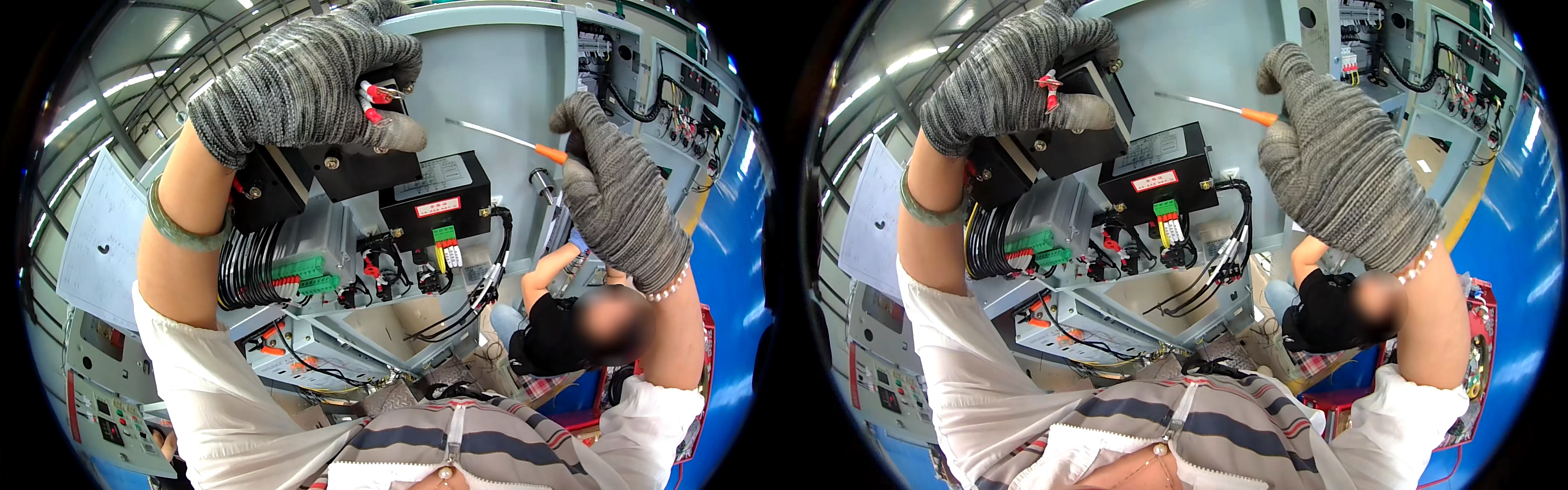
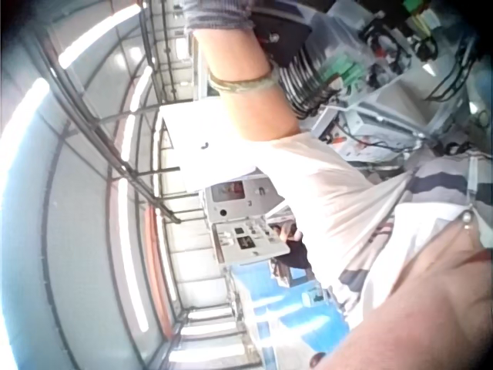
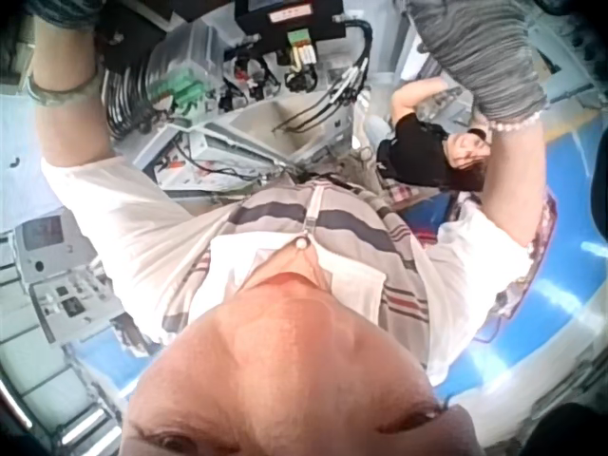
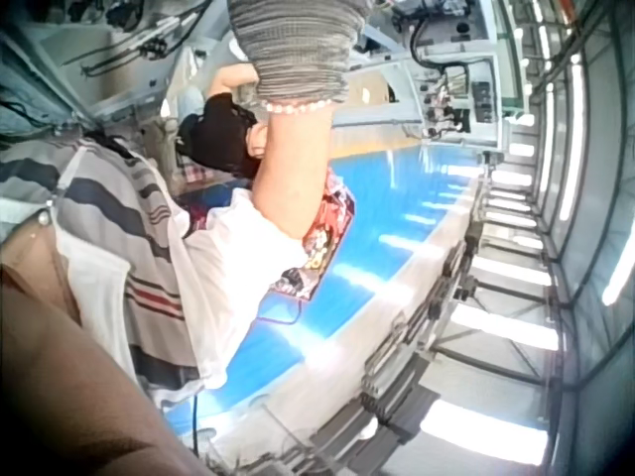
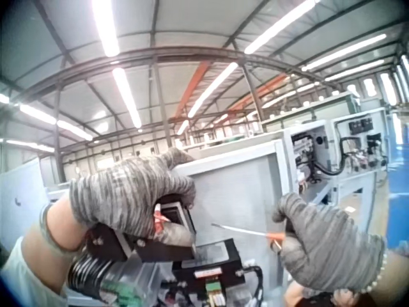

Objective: The person works inside an open electrical cabinet, using a screwdriver to tighten terminal screws on a terminal block and connect wires. They also retrieve small parts from a red tool cart and place them into a bag before returning to the cabinet to continue wiring.

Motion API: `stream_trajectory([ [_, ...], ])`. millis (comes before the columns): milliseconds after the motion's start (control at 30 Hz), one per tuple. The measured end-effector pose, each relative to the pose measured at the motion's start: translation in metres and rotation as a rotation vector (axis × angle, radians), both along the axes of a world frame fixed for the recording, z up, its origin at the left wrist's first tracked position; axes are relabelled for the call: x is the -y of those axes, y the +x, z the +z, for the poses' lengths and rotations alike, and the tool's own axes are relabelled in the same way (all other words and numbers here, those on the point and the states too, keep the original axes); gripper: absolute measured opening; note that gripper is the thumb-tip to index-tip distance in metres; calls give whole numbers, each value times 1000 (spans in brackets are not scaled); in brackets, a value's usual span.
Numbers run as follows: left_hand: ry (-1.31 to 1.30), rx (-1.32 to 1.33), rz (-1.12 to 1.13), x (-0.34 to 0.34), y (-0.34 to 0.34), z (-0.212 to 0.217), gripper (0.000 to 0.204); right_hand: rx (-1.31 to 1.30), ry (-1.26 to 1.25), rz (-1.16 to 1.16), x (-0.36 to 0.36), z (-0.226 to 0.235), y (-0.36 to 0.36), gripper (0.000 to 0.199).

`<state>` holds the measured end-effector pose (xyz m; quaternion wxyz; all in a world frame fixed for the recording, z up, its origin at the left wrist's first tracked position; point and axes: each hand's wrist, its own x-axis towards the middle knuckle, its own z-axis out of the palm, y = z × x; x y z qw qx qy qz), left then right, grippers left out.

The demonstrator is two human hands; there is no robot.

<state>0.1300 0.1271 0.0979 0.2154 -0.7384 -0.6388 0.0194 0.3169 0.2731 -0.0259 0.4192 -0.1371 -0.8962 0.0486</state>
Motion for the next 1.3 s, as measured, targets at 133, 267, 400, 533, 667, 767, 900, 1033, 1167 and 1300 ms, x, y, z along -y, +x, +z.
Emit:
stream_trajectory([
  [133, 49, -48, -44, -2, -8, -2, 43, -126, 32, 130, -1, 2, 2, 23],
  [267, 97, -35, -33, -3, -19, -10, 45, -356, 202, 296, 7, 8, 1, 27],
  [400, 70, -45, -45, -6, -21, -8, 42, -538, 273, 326, 12, -5, -12, 28],
  [533, 89, -68, -80, -7, -24, -7, 44, -571, 198, 372, 17, -5, -13, 32],
  [667, 54, -61, -55, -7, -27, -7, 43, -399, 485, 261, 26, 17, -4, 34],
  [767, 82, -82, -111, -9, -32, -8, 41, -402, 649, 225, 21, 19, -9, 35],
  [900, 116, -80, -46, -4, -19, -10, 45, -432, 644, 224, 24, 20, -16, 36],
  [1033, 94, -71, -22, -6, -24, -10, 47, -438, 645, 230, 31, 23, -18, 34],
  [1167, 69, -49, 3, -6, -20, -8, 47, -614, 498, 314, 28, 8, -35, 30],
  [1300, 78, -76, -5, -4, -21, -8, 45, -683, 554, 299, 34, 8, -41, 29],
])
